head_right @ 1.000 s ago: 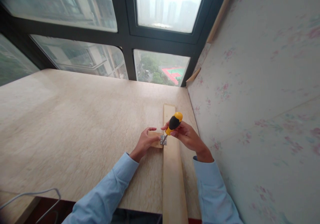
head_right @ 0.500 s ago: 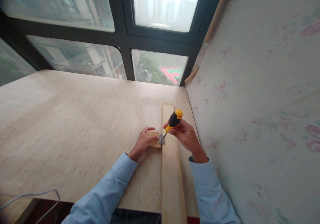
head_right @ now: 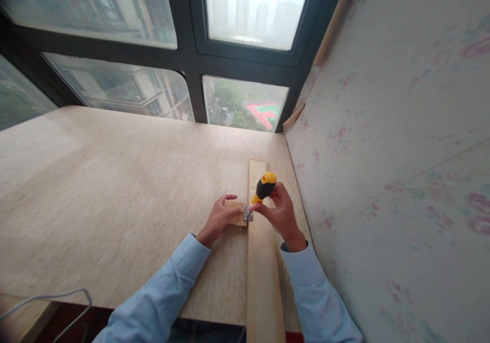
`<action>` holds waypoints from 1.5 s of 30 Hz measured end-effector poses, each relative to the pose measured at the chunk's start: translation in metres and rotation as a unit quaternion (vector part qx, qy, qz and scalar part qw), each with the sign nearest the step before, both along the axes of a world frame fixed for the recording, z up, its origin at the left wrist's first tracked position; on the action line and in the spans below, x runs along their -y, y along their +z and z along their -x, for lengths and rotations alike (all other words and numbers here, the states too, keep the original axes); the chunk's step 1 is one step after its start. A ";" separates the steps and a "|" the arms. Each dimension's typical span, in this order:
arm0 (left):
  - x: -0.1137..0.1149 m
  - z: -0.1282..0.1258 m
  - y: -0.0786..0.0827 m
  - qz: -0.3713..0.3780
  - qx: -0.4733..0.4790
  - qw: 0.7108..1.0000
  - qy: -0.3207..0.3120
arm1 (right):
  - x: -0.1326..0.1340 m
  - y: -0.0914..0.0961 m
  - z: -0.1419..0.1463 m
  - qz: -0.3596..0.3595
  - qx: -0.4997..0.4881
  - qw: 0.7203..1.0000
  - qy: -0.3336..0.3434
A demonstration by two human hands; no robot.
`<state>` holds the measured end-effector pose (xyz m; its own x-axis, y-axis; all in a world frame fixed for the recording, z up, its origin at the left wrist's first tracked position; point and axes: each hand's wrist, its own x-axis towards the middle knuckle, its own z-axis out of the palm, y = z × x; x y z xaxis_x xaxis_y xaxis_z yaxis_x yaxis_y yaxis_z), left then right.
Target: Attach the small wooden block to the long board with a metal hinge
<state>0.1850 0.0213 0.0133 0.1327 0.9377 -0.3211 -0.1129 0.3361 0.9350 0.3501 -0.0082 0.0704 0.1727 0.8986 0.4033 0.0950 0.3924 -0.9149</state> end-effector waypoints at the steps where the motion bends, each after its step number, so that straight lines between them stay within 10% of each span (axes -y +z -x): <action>1: 0.000 0.000 0.000 0.000 -0.001 1.000 0.001 | 0.000 0.000 0.000 -0.001 -0.005 1.000 0.008; 11: -0.001 -0.001 -0.001 0.009 0.006 1.000 -0.001 | 0.005 0.010 -0.004 0.034 -0.012 0.995 0.097; 20: -0.001 -0.001 0.000 0.001 -0.010 1.000 -0.002 | 0.002 0.000 -0.005 0.019 0.069 0.997 -0.008; 31: -0.001 0.000 -0.001 0.006 -0.002 1.000 0.000 | 0.013 0.023 -0.011 0.105 -0.045 0.971 0.211; 39: 0.000 0.000 0.004 0.014 -0.013 1.000 -0.002 | 0.014 0.012 -0.008 0.082 0.131 0.985 -0.083; 45: -0.001 0.000 0.000 0.000 -0.011 1.000 -0.001 | 0.012 0.011 0.001 0.015 0.084 0.996 0.004</action>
<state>0.1848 0.0224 0.0136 0.1270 0.9374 -0.3242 -0.0913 0.3365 0.9372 0.3490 -0.0205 0.0812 0.0986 0.9114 0.3996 0.2450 0.3670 -0.8974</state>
